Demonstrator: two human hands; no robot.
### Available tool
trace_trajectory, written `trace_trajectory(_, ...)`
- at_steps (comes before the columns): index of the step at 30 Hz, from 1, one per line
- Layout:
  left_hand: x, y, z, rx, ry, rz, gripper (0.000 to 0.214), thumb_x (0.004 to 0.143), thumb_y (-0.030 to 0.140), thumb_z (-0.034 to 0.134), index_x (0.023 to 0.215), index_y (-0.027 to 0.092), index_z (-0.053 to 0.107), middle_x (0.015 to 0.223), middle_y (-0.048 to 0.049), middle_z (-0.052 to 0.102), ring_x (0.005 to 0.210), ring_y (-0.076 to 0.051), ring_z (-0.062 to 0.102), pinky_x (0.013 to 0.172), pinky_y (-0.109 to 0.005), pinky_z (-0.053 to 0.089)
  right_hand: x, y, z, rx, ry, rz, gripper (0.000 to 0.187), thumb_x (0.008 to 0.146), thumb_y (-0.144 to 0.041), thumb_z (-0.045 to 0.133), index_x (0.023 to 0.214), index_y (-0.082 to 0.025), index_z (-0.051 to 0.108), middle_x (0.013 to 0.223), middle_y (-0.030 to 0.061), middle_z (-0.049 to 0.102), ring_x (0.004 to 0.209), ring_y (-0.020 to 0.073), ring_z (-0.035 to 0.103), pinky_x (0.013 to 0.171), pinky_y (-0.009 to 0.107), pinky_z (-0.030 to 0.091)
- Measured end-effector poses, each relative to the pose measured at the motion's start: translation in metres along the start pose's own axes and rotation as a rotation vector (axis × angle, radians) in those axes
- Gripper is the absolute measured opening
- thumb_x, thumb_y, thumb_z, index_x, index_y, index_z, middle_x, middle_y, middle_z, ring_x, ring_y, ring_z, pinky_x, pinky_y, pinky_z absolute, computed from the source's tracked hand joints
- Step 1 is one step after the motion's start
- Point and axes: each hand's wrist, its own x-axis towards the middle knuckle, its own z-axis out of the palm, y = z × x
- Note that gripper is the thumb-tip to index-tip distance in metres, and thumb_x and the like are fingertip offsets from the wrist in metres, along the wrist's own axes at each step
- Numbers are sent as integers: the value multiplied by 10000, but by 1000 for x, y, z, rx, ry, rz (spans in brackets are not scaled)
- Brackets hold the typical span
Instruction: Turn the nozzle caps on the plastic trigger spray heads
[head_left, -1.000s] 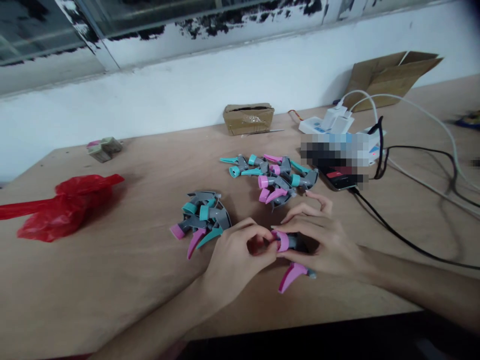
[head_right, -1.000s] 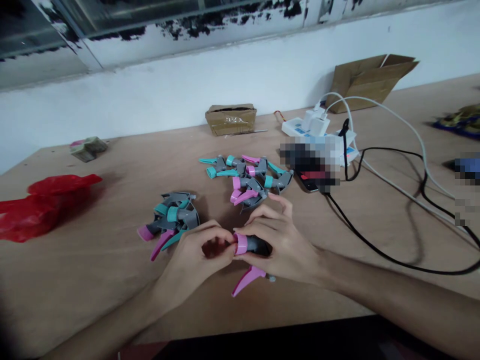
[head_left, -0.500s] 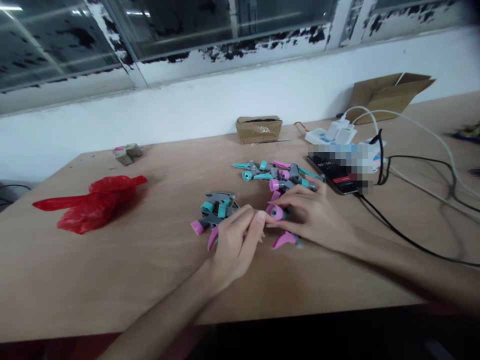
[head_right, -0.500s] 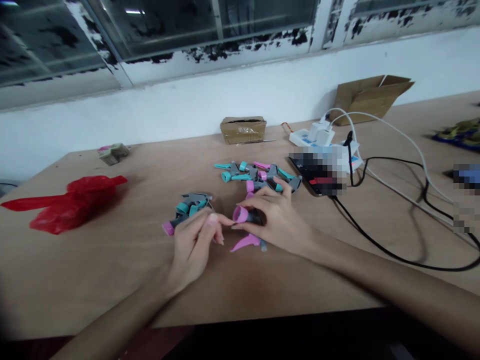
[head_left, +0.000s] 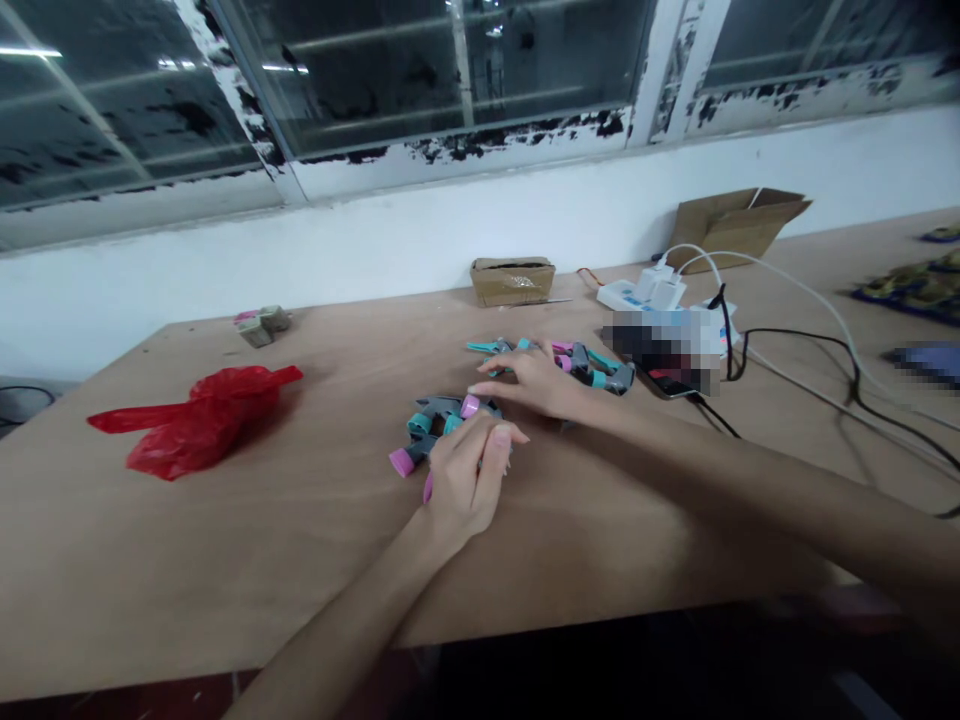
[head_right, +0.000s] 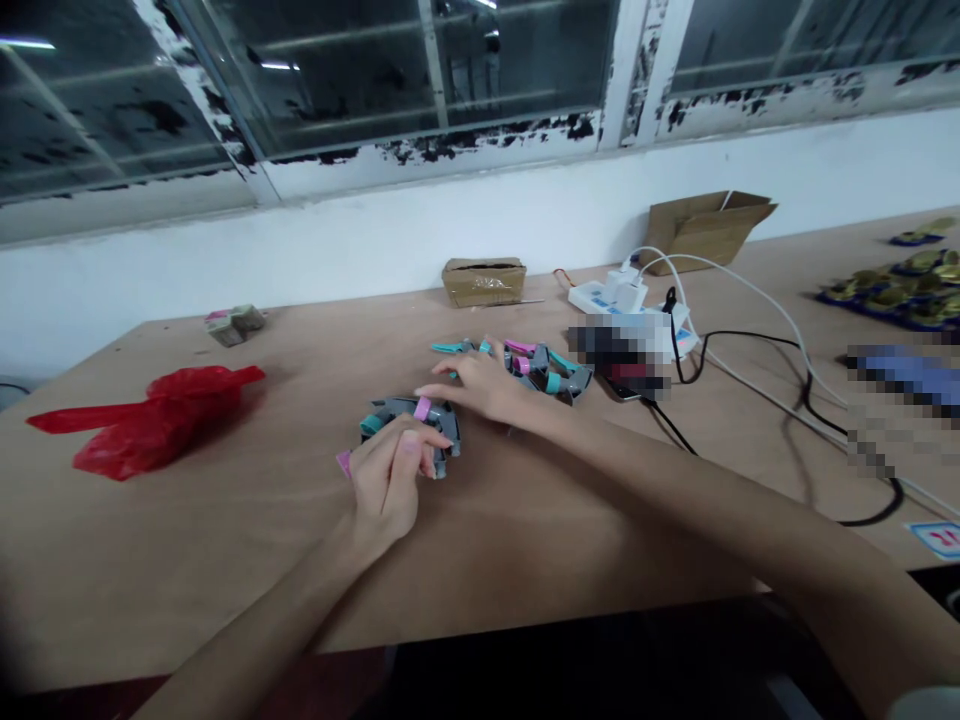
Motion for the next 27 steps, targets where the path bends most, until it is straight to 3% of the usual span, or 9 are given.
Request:
trace_trajectory(3,0,0,0,7,-14,37,276,909,152,352,827,160,615,581,10,488,574,-112,487,572,-255,393,14,19,-5,-100,-2,1,344,841,-458,480,1070,-231,599,1152,62,614,1083,255,528,956,489,249)
trace_trajectory(8,-1,3,2,11,-17,77,271,903,145,354,790,147,600,600,1,532,580,-111,514,595,-257,418,36,37,0,-191,-64,-31,471,709,-432,652,1122,-215,593,1271,106,517,1167,324,441,969,532,243)
trace_trajectory(15,-2,11,4,39,-109,66,302,905,175,345,768,149,613,546,3,549,578,-122,542,569,-248,432,54,31,9,-277,-109,-82,240,678,-404,699,833,-221,699,1277,86,513,1171,359,420,978,606,158)
trace_trajectory(18,-2,11,4,39,-85,73,298,902,165,350,759,147,611,545,4,553,568,-119,542,572,-249,434,55,21,-1,-282,-28,-113,299,769,-483,584,926,-244,671,1252,55,538,1182,311,414,1000,589,121)
trace_trajectory(22,-3,11,3,43,-61,94,277,894,147,360,765,145,606,561,2,566,564,-115,544,579,-251,438,36,6,-30,-246,304,-118,434,823,-558,439,1056,-239,619,1073,28,643,1087,246,494,1027,539,97)
trace_trajectory(25,-4,13,3,28,-68,79,275,893,161,362,769,149,607,562,1,570,547,-114,544,554,-245,436,0,5,-58,-217,380,-153,429,817,-569,439,1050,-259,622,977,15,673,1010,220,550,1030,534,91)
trace_trajectory(27,-6,16,6,5,-83,54,283,896,168,355,771,151,608,558,-1,565,537,-116,537,536,-243,432,-33,10,-76,-218,272,-172,369,791,-569,486,999,-305,639,930,-9,681,956,213,580,1026,522,135)
